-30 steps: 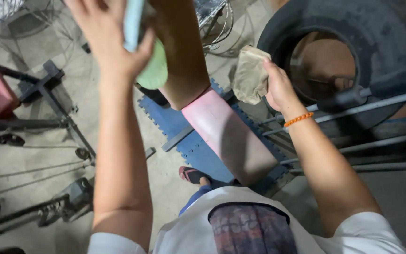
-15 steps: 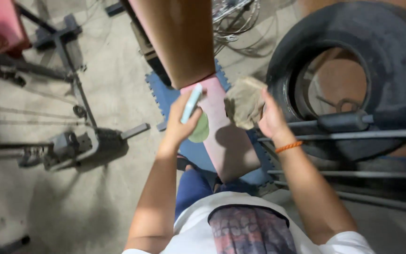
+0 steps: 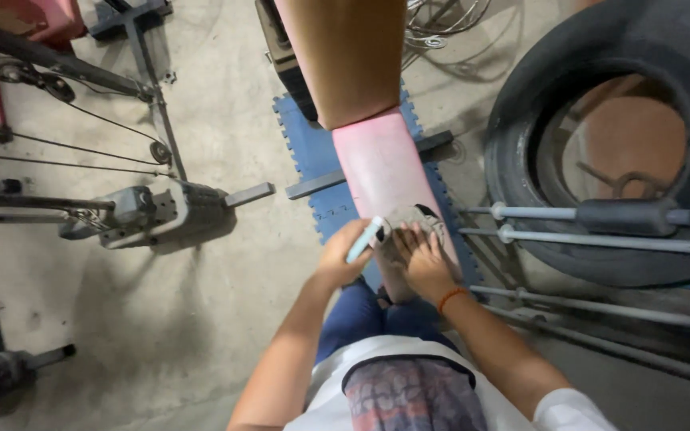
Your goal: Cleaning and wiping down gym weight machines and benches using a spray bottle and cloth.
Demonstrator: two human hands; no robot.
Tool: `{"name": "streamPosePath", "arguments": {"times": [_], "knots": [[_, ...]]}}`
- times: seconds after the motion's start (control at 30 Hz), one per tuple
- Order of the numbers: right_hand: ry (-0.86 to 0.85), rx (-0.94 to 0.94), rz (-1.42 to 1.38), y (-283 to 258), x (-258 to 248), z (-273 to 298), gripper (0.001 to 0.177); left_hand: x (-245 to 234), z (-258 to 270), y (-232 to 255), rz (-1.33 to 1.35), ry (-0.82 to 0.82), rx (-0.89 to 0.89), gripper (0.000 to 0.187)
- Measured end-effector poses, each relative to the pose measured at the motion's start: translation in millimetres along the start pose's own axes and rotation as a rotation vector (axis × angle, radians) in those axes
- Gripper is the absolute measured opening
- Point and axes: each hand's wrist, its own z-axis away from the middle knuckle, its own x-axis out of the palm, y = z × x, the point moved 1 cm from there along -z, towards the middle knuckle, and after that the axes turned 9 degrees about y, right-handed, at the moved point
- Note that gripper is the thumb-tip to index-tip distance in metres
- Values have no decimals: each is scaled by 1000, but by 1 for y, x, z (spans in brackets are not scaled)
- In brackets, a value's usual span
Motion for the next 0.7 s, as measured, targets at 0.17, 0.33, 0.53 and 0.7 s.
{"name": "streamPosePath", "arguments": {"times": [0.17,0.33,0.53,0.7], "knots": [[34,-133,286,16,4,-38,67,-11,11,6,44,-194,-84,56],[33,107,14,16,7,-99,64,-23,11,-2,79,-232,-60,52],[104,146,-84,3,1,-69,77,-28,2,-10,114,-209,-32,54],[367,-41,70,6,8,-13,75,-34,-9,8,77,-180,-34,55]]}}
